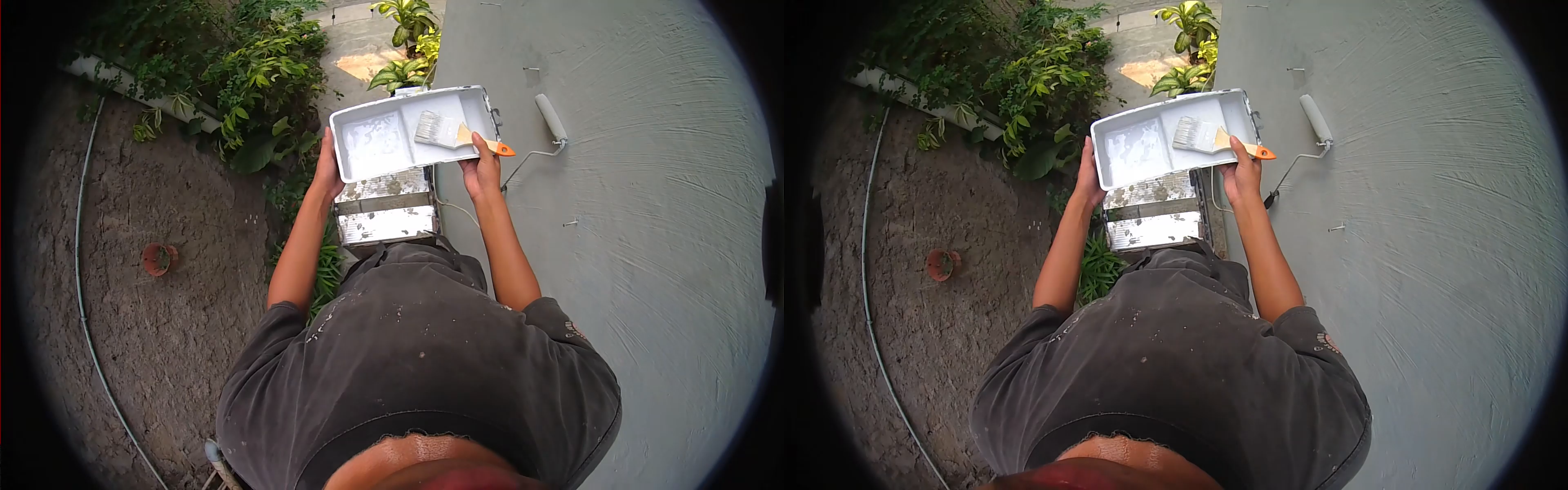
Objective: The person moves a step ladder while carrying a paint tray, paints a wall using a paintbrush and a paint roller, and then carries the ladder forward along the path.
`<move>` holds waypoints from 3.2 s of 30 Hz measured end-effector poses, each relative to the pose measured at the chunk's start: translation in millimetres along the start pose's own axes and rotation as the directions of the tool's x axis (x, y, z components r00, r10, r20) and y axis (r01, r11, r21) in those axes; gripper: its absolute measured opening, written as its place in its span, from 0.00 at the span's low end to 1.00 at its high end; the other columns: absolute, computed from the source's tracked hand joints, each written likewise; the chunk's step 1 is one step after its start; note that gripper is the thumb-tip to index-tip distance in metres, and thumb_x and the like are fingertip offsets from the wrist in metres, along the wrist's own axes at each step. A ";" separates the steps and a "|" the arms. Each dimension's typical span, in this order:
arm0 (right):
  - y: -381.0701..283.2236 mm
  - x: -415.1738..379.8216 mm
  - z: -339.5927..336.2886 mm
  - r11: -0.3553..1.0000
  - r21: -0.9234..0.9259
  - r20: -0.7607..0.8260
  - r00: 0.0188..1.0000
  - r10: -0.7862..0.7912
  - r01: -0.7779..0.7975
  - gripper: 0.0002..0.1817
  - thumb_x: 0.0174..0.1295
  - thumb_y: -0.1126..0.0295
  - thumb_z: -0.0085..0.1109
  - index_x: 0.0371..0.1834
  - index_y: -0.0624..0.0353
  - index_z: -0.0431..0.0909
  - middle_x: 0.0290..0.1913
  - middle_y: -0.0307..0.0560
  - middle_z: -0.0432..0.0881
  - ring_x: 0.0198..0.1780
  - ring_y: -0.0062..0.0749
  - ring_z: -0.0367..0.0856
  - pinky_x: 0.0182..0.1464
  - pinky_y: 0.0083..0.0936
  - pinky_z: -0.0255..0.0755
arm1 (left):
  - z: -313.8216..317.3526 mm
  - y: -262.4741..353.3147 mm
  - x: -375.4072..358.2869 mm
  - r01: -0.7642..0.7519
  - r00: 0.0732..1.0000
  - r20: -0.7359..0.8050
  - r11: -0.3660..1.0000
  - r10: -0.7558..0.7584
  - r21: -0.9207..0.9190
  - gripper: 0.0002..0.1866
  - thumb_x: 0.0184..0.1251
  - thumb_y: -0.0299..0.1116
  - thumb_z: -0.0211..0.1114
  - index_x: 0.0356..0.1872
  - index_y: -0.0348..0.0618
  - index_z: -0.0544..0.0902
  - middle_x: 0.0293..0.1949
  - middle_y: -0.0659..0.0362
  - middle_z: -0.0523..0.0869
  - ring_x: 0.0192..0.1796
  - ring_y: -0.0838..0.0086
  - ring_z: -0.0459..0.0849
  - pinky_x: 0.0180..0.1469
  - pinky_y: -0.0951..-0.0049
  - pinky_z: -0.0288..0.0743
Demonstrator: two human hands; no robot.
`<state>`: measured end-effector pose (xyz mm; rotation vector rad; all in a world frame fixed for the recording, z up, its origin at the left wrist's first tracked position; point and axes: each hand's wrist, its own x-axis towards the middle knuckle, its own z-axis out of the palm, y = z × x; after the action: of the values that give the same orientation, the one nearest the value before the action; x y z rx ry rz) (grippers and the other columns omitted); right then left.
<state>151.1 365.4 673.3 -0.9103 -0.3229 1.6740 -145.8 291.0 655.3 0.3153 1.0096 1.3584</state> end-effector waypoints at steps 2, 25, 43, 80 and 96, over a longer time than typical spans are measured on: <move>1.0 -5.3 -6.2 1.000 0.012 -0.031 0.999 -0.006 0.006 0.23 0.61 0.72 0.66 0.57 0.58 0.68 0.55 0.48 0.76 0.57 0.38 0.77 0.59 0.39 0.78 | -5.0 -3.3 1.2 0.047 0.999 0.024 0.999 -0.047 -0.016 0.41 0.73 0.66 0.42 0.65 0.34 0.71 0.59 0.49 0.81 0.61 0.60 0.80 0.65 0.60 0.72; 27.2 -56.8 -51.5 0.987 0.139 -0.164 0.985 -0.061 0.085 0.24 0.61 0.73 0.65 0.59 0.57 0.67 0.56 0.49 0.75 0.57 0.40 0.77 0.57 0.42 0.79 | -98.2 -126.4 24.4 -0.417 0.724 0.575 -0.423 0.381 0.805 0.18 0.60 0.41 0.64 0.47 0.42 0.83 0.50 0.47 0.77 0.57 0.50 0.68 0.63 0.53 0.62; 24.4 -70.9 -52.7 0.983 0.161 -0.196 0.979 -0.056 0.089 0.21 0.64 0.70 0.63 0.58 0.62 0.69 0.57 0.49 0.77 0.57 0.37 0.79 0.58 0.33 0.79 | -79.6 -114.2 11.7 -0.361 0.731 0.486 -0.332 0.480 0.871 0.23 0.58 0.44 0.66 0.46 0.34 0.80 0.43 0.51 0.78 0.52 0.57 0.74 0.62 0.56 0.62; 2.2 -47.8 -20.2 0.992 0.124 -0.043 0.999 0.003 0.002 0.21 0.63 0.72 0.63 0.56 0.64 0.68 0.57 0.51 0.76 0.58 0.39 0.78 0.62 0.37 0.78 | -107.4 -140.2 29.5 -0.336 0.739 0.481 -0.361 0.471 0.870 0.19 0.61 0.45 0.65 0.51 0.52 0.85 0.51 0.54 0.84 0.59 0.55 0.75 0.70 0.51 0.57; -15.4 -12.0 -1.9 0.989 0.032 0.082 0.987 0.140 -0.143 0.22 0.63 0.71 0.63 0.57 0.64 0.67 0.58 0.53 0.75 0.60 0.39 0.77 0.63 0.37 0.76 | -101.7 -140.0 25.4 -0.315 0.778 0.346 -0.152 0.524 0.937 0.23 0.59 0.41 0.67 0.55 0.44 0.80 0.57 0.46 0.76 0.58 0.50 0.74 0.63 0.55 0.68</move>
<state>163.9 358.8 686.6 -0.8568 -0.2845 1.8444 -132.6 243.9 487.4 1.8808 2.0796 0.8986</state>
